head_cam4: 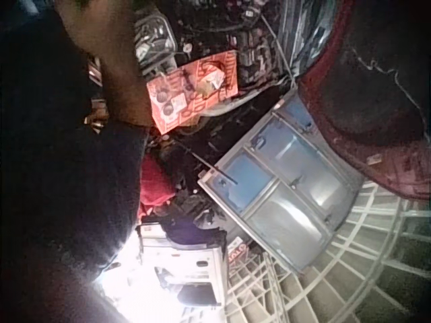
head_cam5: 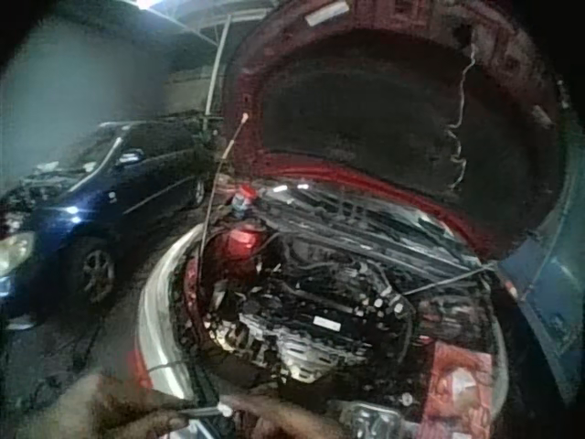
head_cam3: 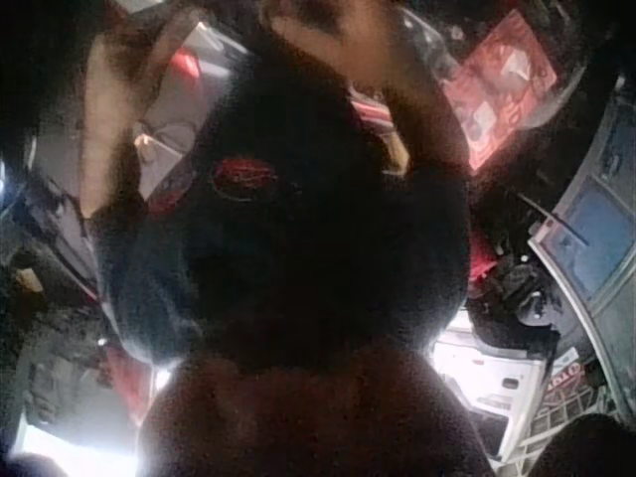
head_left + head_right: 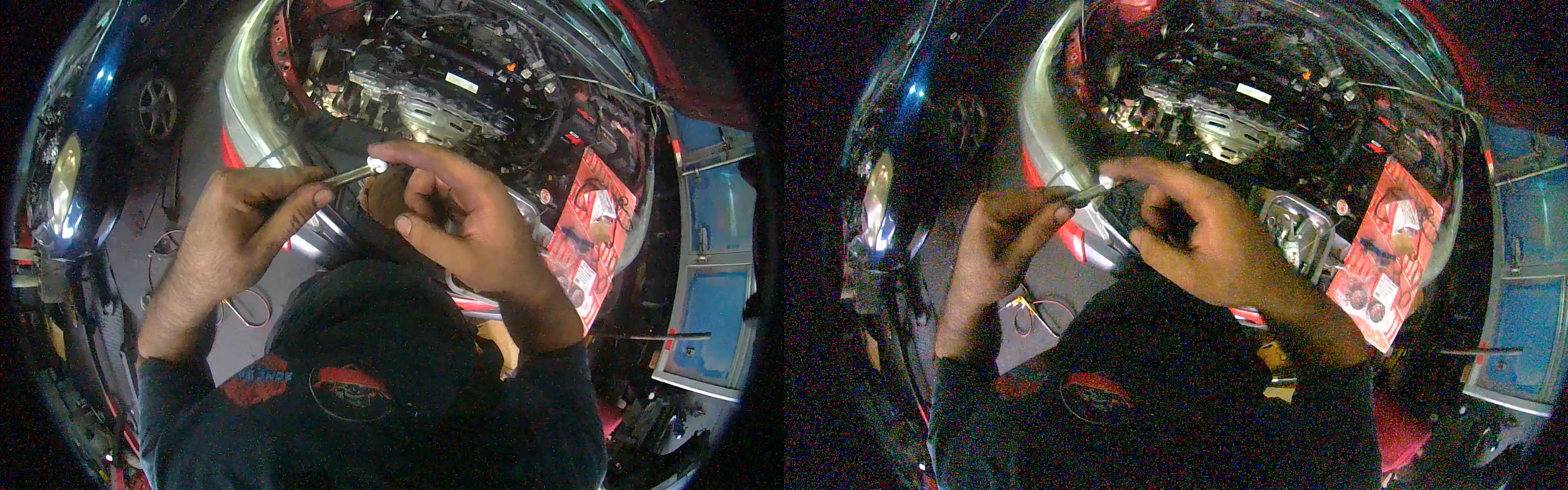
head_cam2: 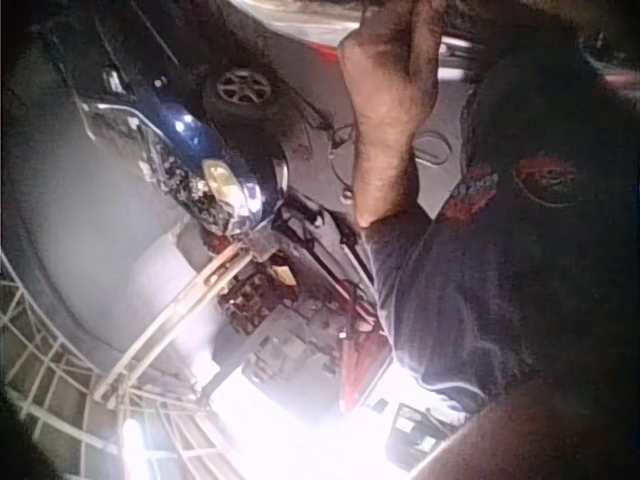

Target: The person works on a car engine with the hood open, handling tools and parts. They wipe the engine bay, open a plastic bag to retrieve a small component, and use a long metal tool to manipulate parts inside the engine.

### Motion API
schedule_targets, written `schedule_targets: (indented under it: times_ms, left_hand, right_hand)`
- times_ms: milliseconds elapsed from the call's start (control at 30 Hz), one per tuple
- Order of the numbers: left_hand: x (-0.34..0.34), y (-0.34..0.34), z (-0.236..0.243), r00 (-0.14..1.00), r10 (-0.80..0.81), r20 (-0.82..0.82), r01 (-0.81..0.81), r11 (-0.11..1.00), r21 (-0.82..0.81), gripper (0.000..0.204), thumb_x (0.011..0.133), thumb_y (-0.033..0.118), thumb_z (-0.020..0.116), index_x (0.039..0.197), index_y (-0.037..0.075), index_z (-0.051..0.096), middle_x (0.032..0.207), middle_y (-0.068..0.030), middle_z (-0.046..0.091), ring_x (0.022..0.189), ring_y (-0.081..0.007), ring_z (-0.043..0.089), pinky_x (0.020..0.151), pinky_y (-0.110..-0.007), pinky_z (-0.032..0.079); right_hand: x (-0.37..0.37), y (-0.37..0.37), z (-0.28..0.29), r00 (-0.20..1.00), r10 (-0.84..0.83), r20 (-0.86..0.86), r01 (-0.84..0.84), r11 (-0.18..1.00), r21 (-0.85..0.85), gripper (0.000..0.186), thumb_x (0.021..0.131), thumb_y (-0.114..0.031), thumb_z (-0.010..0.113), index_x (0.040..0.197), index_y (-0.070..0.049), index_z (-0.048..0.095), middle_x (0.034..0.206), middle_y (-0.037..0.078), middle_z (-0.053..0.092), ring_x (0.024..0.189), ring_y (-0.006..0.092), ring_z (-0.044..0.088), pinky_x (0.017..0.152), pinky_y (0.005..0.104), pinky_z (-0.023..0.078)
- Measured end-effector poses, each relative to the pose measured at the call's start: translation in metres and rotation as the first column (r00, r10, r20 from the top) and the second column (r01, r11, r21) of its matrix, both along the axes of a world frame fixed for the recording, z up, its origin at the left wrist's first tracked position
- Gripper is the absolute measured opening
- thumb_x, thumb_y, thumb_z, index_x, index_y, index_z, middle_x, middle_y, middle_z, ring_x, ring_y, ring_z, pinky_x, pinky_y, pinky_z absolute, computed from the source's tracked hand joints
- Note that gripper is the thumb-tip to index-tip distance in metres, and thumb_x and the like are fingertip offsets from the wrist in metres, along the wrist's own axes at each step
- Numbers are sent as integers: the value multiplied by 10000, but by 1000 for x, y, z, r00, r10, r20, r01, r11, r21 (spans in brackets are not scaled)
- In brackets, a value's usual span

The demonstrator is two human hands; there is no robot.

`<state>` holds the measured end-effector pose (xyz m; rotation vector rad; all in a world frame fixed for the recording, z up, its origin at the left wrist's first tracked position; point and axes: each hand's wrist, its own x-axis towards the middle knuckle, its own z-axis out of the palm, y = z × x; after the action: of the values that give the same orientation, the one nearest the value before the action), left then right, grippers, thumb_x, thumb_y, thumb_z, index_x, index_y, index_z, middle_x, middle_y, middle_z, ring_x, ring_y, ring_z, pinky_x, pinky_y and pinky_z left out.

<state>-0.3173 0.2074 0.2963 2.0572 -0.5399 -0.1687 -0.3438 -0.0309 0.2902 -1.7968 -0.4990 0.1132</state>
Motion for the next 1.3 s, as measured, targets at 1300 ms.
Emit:
schedule_targets:
  times_ms: [1300]
  left_hand:
    - [30, -13, -12, 906, -29, -423, 54, 997, 47, 432, 947, 375, 560, 935, -45, 665, 585, 52, 453, 562, -50, 369, 486, -261, 317]
  right_hand:
    - [0, -16, -27, 680, -201, 705, 476, 853, -216, 594, 733, 34, 675, 1292, -102, 528, 958, 124, 597, 864, 258, 607, 787, 343, 490]
